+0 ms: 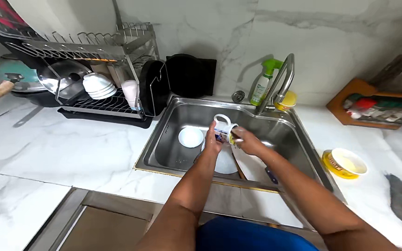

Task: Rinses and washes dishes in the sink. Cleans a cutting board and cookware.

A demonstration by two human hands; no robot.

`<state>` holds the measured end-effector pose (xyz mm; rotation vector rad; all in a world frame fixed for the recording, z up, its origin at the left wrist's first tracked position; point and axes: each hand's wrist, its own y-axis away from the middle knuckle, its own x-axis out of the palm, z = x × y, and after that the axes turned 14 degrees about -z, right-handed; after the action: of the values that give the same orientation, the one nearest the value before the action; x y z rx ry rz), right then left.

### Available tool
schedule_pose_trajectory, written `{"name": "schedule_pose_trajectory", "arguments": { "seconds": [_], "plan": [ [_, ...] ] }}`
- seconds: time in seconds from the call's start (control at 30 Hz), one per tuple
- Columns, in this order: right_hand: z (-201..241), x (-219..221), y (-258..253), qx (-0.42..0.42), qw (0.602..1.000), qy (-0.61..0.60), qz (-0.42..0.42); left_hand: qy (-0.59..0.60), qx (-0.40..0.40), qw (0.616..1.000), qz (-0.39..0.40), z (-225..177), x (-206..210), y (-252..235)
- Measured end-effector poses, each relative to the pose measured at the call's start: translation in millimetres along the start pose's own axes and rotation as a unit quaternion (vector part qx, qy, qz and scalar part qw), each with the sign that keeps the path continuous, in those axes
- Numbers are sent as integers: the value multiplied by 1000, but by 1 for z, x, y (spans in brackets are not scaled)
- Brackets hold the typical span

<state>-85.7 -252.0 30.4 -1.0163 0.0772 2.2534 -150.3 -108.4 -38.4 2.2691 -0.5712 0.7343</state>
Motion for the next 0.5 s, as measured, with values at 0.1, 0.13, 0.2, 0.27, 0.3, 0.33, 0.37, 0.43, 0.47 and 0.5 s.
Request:
{"name": "schedule_pose_trajectory", "arguments": {
  "seconds": [0.1,0.13,0.2,0.27,0.3,0.33,0.37,0.43,0.47,0.5],
  "plan": [
    [1,4,6,30,991,-76,-104,-5,12,999,32,0,-2,0],
    [3,16,9,82,980,-146,-107,-19,14,999,48,1,-2,1],
    [3,46,13,158,949,-249,-110,-47,9,996,71,0,-1,5],
    [0,62,12,91,984,-119,-96,-70,1,995,72,-2,0,6],
    [1,62,8,18,997,30,-70,-78,2,995,65,0,1,4],
    [1,62,5,-49,984,163,-61,-87,9,995,56,4,2,2],
    [4,61,3,-82,968,230,-53,-92,20,995,45,8,2,2],
    [10,60,-4,-91,958,267,-46,-80,46,995,24,8,3,3],
    [12,62,-9,-88,960,263,-47,-68,54,996,20,6,3,4],
    [13,62,-13,-72,966,246,-37,-49,53,997,25,5,2,5]
  ]
}}
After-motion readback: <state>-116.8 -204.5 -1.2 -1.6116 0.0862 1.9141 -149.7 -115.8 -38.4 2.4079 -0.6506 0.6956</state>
